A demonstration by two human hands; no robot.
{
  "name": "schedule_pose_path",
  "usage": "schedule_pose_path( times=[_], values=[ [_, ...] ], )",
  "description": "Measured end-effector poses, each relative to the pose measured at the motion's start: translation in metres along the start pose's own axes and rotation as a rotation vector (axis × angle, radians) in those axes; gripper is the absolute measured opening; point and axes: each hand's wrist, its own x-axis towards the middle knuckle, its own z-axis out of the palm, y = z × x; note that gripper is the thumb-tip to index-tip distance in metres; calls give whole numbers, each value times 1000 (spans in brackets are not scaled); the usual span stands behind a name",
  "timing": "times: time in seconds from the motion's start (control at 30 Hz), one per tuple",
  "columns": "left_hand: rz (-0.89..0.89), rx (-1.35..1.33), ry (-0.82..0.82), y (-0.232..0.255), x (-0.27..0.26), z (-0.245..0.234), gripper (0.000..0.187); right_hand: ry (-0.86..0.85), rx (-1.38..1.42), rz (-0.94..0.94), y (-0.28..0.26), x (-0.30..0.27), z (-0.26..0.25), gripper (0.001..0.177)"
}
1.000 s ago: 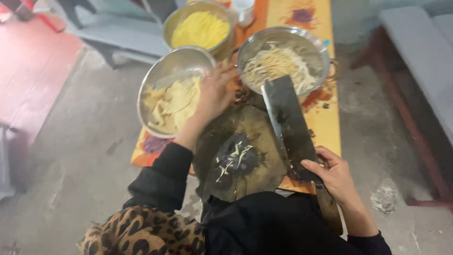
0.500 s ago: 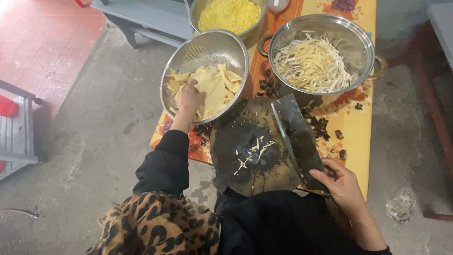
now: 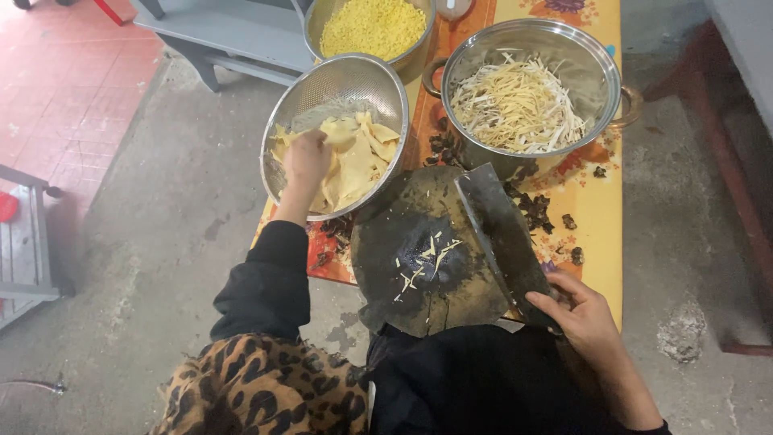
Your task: The person slices sheets of a pale yellow vegetable into thin strips using a large knife on a wooden cutting board. The sliced pieces are gathered and transferred into a metal bowl containing other shredded vegetables.
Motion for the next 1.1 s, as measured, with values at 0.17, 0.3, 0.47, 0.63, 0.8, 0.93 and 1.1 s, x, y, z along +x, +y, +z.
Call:
schedule_pose_path(
  times=[0.17, 0.3, 0.47, 0.63, 0.8, 0.93, 1.1],
  values=[
    [-1, -184, 51, 21, 5, -36, 27, 49, -118, 271, -54, -7, 7, 48],
    [-31, -232, -54, 70, -5, -28, 34, 36, -138, 282, -53, -6, 5, 48],
    [-70, -17, -118, 77, 31, 39, 79, -27, 103, -17, -23, -10, -4, 19],
    [-59, -102, -21, 78, 29, 41, 59, 33, -154, 42, -18, -10, -14, 29],
    [-178, -377, -103, 82, 5, -27, 49, -59, 61, -85, -11, -1, -6, 22],
    [-169, -443, -127, 87, -18, -80, 44, -19, -58, 167, -55, -2, 2, 37],
    [-4, -591, -61, 82, -35, -123, 23, -221, -336, 119, -57, 6, -1, 46]
  ],
)
